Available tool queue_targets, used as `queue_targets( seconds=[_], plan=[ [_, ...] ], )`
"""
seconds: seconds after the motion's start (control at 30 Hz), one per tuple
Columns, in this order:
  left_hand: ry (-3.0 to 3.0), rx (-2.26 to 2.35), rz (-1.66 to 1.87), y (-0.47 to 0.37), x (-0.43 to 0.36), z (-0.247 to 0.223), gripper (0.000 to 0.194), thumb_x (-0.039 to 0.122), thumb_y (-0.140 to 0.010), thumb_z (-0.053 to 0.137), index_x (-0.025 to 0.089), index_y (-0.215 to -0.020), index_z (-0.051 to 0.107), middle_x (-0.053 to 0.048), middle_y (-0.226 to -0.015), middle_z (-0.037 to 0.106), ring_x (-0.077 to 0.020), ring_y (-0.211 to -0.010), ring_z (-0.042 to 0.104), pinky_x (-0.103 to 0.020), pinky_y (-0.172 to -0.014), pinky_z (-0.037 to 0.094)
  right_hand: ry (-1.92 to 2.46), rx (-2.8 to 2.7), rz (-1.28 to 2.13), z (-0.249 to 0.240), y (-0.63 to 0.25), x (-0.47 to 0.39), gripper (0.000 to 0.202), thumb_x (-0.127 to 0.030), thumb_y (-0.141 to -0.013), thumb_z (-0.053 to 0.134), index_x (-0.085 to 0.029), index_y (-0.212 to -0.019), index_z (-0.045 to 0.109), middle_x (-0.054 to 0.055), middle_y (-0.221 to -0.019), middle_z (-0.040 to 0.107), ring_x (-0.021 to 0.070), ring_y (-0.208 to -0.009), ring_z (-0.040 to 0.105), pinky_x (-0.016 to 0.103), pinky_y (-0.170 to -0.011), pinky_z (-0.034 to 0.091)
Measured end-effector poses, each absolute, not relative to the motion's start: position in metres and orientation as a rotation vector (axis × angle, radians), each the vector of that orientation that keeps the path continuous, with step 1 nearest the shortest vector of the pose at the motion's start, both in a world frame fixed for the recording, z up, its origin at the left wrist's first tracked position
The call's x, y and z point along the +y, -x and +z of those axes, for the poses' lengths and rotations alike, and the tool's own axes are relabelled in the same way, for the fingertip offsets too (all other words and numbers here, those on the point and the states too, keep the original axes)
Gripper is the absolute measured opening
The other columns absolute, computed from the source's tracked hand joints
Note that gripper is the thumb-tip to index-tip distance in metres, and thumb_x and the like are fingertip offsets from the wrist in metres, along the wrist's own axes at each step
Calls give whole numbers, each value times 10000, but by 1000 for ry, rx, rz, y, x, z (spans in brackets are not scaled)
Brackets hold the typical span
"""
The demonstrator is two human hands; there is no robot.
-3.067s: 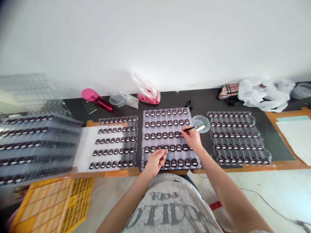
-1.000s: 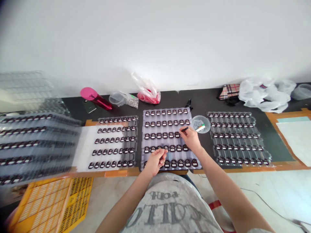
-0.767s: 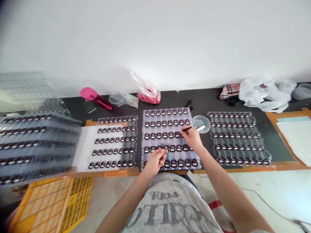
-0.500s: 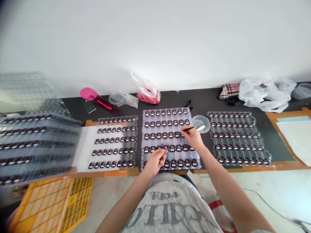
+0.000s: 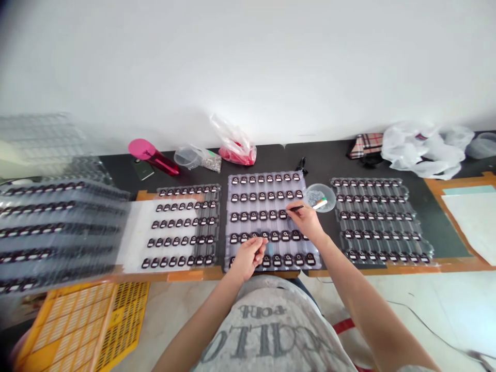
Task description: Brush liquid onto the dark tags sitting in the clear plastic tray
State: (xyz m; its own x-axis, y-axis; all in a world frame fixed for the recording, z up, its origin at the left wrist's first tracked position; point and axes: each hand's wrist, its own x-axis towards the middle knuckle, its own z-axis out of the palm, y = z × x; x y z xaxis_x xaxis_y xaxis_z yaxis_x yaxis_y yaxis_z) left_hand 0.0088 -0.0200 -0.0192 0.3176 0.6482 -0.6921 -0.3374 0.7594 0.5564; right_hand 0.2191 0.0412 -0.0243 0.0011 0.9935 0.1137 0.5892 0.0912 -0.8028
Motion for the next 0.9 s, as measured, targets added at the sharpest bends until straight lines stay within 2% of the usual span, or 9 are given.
queue_targets(
  seconds=[0.3, 0.73, 0.9],
  plan=[
    [-341, 1059, 657, -8, -19, -20, 285, 393, -698, 594, 126, -785, 545, 45, -575, 414, -24, -401, 285, -192, -394, 116, 1483, -1804, 616, -24, -220, 42, 80, -245, -809, 542, -202, -824, 608, 31, -835, 627, 162, -802, 593, 293, -722, 494],
    [-335, 1065, 664, -8, -18, -20, 344, 429, -671, 621, 120, -802, 544, 50, -563, 419, -18, -393, 291, -182, -380, 120, 1505, -1802, 610, -25, -219, 42, 78, -243, -808, 550, -202, -843, 606, 34, -848, 625, 161, -794, 596, 283, -680, 499],
    [-339, 1063, 668, -8, -18, -21, 335, 424, -670, 621, 122, -792, 541, 50, -563, 416, -19, -389, 285, -185, -377, 116, 1489, -1800, 616, -22, -219, 41, 77, -248, -811, 546, -204, -816, 610, 31, -829, 627, 164, -798, 595, 302, -727, 494]
  ],
)
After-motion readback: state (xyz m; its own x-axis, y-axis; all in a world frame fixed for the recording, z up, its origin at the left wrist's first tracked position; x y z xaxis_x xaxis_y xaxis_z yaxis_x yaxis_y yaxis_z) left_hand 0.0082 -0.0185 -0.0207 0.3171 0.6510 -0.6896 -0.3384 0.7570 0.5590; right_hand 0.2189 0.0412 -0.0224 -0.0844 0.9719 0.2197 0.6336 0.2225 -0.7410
